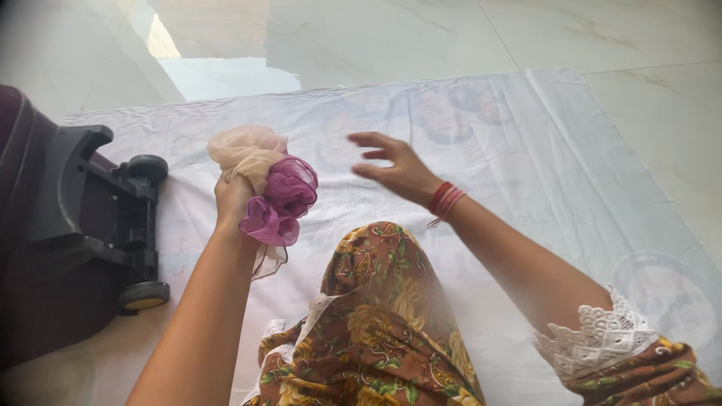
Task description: The person folds and places various clothing items, a towel, and small toiletries into a purple suitcase. They close and secure the suitcase with a strap, then handle a plastic bag and a small cloth.
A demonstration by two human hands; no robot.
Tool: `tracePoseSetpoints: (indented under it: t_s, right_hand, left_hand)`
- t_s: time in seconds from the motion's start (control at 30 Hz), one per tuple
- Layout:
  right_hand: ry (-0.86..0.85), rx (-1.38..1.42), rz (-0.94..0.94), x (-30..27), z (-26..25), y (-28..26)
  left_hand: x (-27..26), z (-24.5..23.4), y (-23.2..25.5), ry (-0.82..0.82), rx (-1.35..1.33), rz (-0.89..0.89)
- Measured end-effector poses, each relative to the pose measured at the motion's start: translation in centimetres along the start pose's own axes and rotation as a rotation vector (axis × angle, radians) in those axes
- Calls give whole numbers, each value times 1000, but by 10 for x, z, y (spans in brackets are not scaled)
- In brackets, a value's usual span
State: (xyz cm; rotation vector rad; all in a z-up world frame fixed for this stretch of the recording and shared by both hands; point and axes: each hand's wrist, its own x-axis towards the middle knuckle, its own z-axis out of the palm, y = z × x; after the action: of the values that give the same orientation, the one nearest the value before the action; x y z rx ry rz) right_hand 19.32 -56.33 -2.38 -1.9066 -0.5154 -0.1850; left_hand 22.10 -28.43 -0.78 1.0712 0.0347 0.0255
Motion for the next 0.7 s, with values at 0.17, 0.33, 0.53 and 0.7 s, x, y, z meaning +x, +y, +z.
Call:
tracePoseSetpoints:
  t_s: [0.17, 0.33, 0.53, 0.7]
  right_hand:
    - [400, -256, 327, -74, -97, 131]
    - [551, -760, 628, -228, -201, 241]
    - [612, -1095, 1261, -424, -268, 239]
    - [726, -763, 1463, -466, -273, 234]
  left_hand:
    - [33, 44, -53, 11, 237, -4]
    - [38, 89, -104, -103, 253, -43]
    - [40, 115, -137, -143, 414, -95]
    - [30, 131, -149, -164, 378, -239]
